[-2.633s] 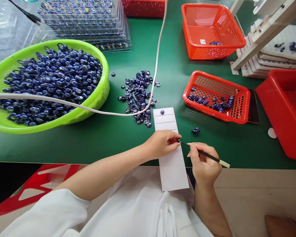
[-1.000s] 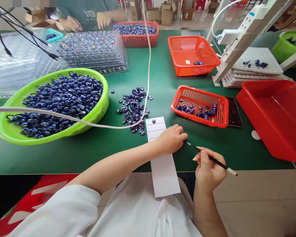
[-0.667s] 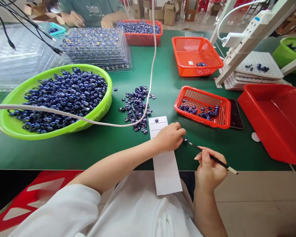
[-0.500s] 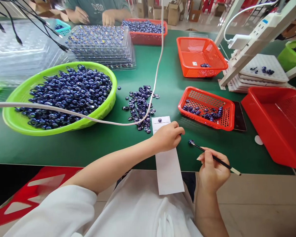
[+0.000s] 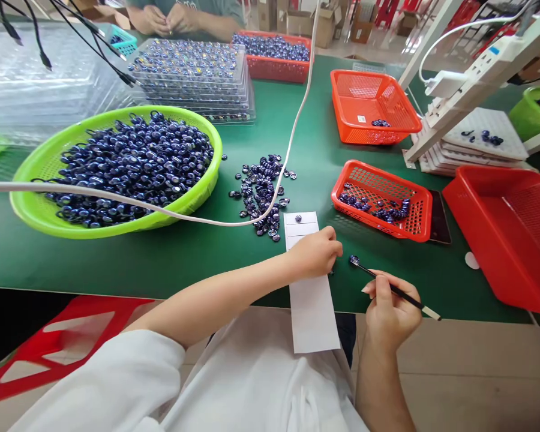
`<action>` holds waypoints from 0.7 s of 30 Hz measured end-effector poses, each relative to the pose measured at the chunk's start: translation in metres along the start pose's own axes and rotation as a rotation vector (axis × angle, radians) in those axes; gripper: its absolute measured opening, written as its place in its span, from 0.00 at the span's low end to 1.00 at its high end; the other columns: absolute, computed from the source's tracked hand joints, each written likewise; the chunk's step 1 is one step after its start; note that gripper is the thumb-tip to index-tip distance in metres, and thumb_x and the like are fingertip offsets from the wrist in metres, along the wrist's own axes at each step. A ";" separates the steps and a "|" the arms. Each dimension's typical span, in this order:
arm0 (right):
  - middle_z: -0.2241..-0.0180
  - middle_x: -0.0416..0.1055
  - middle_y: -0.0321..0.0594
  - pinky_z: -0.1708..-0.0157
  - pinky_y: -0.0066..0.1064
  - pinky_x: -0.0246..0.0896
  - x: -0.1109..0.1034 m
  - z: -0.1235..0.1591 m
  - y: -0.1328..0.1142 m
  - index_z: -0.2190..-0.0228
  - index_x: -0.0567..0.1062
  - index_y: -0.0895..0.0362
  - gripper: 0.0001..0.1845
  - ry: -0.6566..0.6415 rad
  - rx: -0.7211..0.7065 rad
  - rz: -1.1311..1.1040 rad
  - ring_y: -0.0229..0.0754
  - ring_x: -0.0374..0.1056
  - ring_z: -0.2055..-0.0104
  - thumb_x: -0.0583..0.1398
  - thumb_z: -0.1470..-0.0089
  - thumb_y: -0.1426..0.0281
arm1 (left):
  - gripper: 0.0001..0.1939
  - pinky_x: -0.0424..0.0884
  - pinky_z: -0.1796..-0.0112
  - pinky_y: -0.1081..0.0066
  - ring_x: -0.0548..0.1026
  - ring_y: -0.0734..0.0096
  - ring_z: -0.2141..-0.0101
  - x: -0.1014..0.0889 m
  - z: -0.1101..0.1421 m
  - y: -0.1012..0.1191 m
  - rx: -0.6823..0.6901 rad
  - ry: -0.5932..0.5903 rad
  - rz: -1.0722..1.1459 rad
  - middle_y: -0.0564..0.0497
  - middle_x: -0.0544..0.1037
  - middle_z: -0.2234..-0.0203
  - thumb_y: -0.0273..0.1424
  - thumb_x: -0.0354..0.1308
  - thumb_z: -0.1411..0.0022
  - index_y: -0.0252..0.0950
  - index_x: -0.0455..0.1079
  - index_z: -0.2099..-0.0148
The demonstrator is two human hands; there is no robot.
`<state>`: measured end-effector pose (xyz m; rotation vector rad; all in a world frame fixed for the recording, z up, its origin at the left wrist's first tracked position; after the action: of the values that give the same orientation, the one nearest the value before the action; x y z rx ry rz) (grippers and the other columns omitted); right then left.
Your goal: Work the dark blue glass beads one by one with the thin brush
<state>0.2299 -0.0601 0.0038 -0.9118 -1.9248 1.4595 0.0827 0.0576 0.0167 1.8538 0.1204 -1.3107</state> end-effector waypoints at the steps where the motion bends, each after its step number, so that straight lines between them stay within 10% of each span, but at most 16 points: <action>1: 0.70 0.77 0.38 0.78 0.30 0.66 0.000 0.000 -0.001 0.70 0.74 0.58 0.11 -0.007 0.004 0.002 0.35 0.68 0.81 0.68 0.50 0.64 | 0.14 0.72 0.65 0.69 0.72 0.70 0.69 -0.005 0.002 -0.003 -0.022 0.028 0.041 0.45 0.71 0.61 0.23 0.51 0.37 0.35 0.77 0.58; 12: 0.71 0.76 0.38 0.75 0.28 0.70 0.020 0.026 -0.004 0.66 0.79 0.56 0.10 -0.553 0.204 0.184 0.37 0.71 0.76 0.66 0.45 0.62 | 0.15 0.68 0.68 0.75 0.71 0.76 0.73 -0.034 0.064 -0.028 -0.138 0.155 0.305 0.51 0.76 0.69 0.18 0.52 0.45 0.34 0.77 0.61; 21: 0.71 0.77 0.37 0.69 0.29 0.72 0.026 0.022 -0.007 0.65 0.78 0.55 0.10 -0.423 0.119 0.319 0.39 0.74 0.72 0.66 0.45 0.61 | 0.13 0.69 0.66 0.73 0.73 0.70 0.68 -0.030 0.069 -0.022 0.062 0.080 0.249 0.47 0.76 0.68 0.20 0.53 0.42 0.33 0.76 0.58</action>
<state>0.1958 -0.0538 0.0054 -0.9432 -2.0174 2.0696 0.0072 0.0360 0.0216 1.9053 -0.1077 -1.0797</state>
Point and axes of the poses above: each hand's wrist, its own z-axis away from the middle knuckle, its own x-axis out of the palm, y = z × x, the point moved 5 cm from there along -z, towards the middle knuckle
